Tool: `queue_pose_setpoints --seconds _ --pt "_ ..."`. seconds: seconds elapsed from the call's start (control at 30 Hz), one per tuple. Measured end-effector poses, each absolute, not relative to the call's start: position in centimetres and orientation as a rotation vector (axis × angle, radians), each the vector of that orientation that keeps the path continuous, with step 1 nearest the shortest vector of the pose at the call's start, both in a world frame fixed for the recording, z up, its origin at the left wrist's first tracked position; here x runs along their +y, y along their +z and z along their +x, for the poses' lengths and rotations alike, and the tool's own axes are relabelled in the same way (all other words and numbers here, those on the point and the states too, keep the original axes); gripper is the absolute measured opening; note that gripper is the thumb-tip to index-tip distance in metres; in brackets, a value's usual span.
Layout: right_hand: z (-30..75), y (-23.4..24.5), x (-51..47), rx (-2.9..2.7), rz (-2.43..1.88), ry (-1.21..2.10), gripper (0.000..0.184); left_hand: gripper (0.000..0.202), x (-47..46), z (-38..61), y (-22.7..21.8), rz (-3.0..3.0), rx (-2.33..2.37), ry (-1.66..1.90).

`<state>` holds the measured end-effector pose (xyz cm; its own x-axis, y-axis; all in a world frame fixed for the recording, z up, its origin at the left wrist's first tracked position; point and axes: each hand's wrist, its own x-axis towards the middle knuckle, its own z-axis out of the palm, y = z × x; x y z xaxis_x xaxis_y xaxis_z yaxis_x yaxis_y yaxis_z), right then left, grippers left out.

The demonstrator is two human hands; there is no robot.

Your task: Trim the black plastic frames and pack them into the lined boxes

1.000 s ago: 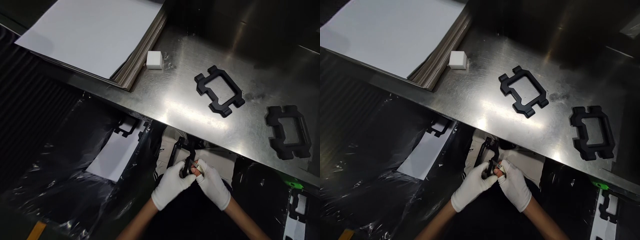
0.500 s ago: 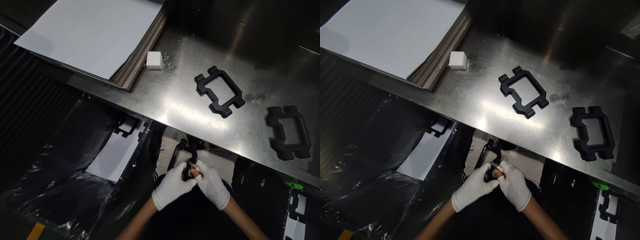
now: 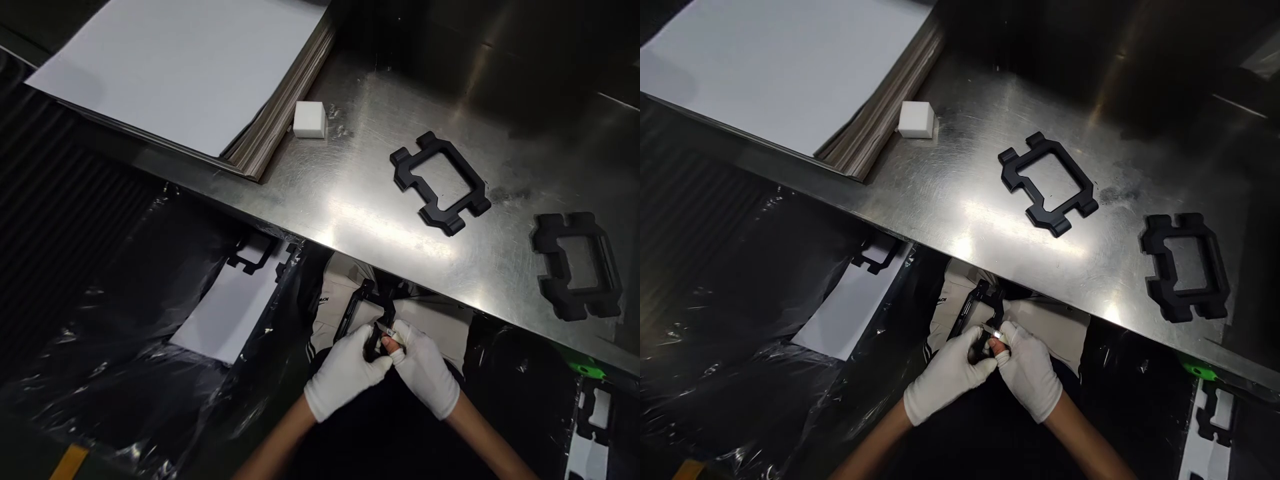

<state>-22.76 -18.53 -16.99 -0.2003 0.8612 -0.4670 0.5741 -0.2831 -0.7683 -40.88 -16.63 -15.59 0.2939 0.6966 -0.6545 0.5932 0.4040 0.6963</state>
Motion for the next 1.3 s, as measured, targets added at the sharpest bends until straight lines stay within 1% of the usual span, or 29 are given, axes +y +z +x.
queue_pose_setpoints --seconds 0.2,0.3,0.43,0.6,0.87,1.3 --pt "-22.63 -17.12 -18.73 -1.660 -1.745 1.513 0.035 0.014 -16.25 -40.76 -15.13 1.335 1.415 0.040" --pt "-22.51 -17.02 -18.67 -1.636 -1.696 1.523 0.040 0.015 -16.29 -40.70 -15.04 1.357 1.440 0.039" --pt "-22.39 -16.89 -18.59 -1.625 -1.651 1.516 0.044 0.016 -16.50 -40.71 -15.27 1.377 1.459 0.010" --pt "-22.34 -17.01 -18.75 -1.603 -1.628 1.541 0.043 0.016 -16.61 -40.77 -15.57 1.367 1.471 0.014" --pt "-22.29 -17.00 -18.79 -1.677 -1.715 1.563 0.037 0.013 -16.53 -40.58 -15.39 1.340 1.478 0.030" --pt "-22.33 -17.24 -18.89 -1.718 -1.719 1.527 0.038 0.015 -16.49 -40.60 -15.40 1.340 1.491 0.054"
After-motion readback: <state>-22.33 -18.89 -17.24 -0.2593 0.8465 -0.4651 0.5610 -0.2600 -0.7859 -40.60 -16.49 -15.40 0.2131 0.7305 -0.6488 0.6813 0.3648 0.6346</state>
